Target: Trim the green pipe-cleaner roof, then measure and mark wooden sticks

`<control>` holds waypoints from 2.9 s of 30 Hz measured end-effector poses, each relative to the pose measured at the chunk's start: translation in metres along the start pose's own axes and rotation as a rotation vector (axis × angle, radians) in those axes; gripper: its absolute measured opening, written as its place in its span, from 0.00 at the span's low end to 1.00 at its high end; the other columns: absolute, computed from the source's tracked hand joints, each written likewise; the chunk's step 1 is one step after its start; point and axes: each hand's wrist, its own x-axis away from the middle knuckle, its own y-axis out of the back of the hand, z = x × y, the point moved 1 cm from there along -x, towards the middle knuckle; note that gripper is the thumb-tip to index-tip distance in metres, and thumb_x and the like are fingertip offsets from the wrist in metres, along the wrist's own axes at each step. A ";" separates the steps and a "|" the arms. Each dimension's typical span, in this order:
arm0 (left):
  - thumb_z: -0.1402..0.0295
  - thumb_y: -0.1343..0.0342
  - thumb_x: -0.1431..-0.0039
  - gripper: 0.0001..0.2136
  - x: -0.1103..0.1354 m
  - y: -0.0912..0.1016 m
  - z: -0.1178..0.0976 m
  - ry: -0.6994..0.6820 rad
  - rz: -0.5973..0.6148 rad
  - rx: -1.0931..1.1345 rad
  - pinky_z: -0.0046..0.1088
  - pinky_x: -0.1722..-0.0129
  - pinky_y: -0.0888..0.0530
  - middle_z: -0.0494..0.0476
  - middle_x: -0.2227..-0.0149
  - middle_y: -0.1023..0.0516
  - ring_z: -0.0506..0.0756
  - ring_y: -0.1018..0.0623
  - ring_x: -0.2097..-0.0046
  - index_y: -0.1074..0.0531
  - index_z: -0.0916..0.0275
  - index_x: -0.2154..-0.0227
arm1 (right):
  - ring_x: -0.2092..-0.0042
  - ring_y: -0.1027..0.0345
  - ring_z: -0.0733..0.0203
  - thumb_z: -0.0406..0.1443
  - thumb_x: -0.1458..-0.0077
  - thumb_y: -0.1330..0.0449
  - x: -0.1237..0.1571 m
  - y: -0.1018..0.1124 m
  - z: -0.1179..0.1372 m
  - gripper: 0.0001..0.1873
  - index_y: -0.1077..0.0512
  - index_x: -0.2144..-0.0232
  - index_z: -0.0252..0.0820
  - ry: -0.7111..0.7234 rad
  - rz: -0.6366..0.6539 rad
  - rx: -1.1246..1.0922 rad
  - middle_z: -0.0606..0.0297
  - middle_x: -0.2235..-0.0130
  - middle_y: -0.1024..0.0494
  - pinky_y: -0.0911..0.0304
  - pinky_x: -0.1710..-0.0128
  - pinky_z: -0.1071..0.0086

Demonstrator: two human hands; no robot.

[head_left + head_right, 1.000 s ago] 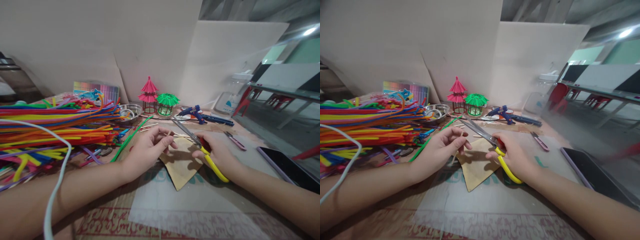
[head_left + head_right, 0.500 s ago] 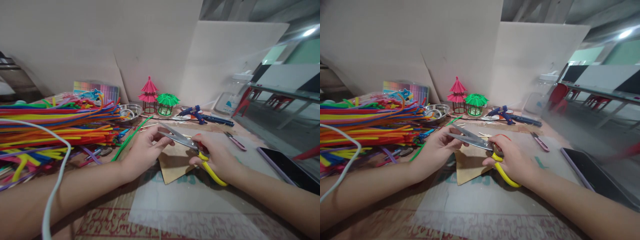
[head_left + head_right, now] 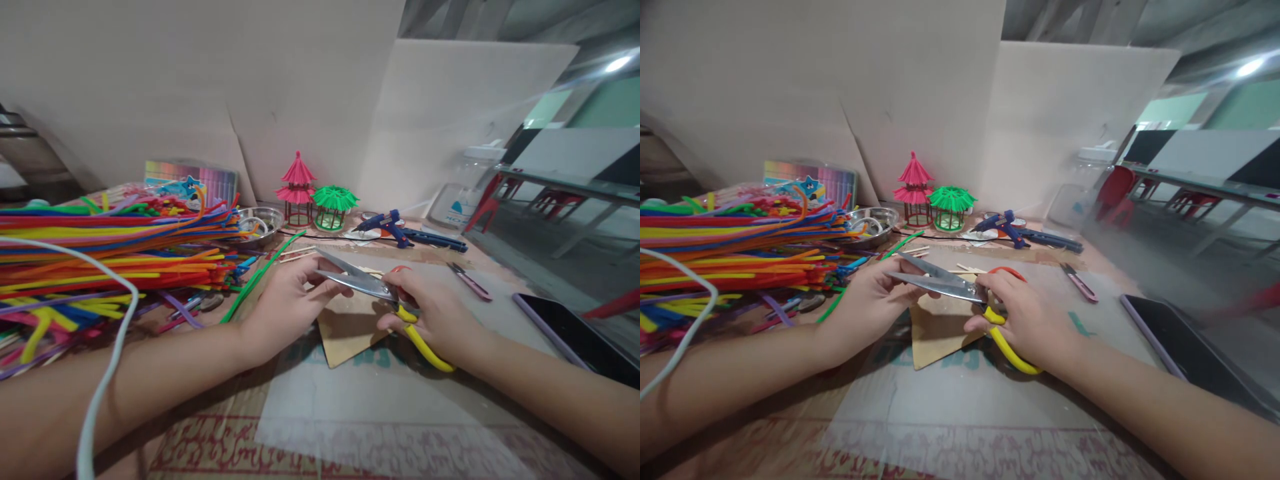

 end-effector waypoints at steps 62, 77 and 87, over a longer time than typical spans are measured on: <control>0.67 0.55 0.30 0.12 0.000 -0.001 0.009 0.006 0.015 0.068 0.28 0.62 0.35 0.51 0.69 0.31 0.51 0.32 0.64 0.32 0.62 0.69 | 0.66 0.31 0.54 0.47 0.47 0.35 -0.007 0.000 0.000 0.20 0.27 0.56 0.41 -0.179 -0.042 -0.085 0.62 0.67 0.24 0.39 0.66 0.64; 0.67 0.57 0.31 0.13 0.002 0.000 0.015 -0.016 0.063 -0.017 0.28 0.65 0.36 0.49 0.73 0.34 0.51 0.33 0.68 0.36 0.61 0.73 | 0.66 0.33 0.56 0.49 0.43 0.37 -0.005 0.000 0.002 0.21 0.31 0.56 0.41 -0.121 -0.002 -0.085 0.61 0.64 0.26 0.40 0.67 0.65; 0.65 0.55 0.32 0.16 0.001 0.001 0.016 0.010 0.074 -0.067 0.28 0.63 0.35 0.51 0.73 0.32 0.52 0.31 0.67 0.34 0.62 0.76 | 0.65 0.33 0.55 0.48 0.42 0.38 -0.001 -0.001 -0.001 0.22 0.31 0.51 0.41 -0.048 0.011 -0.023 0.59 0.62 0.25 0.40 0.68 0.66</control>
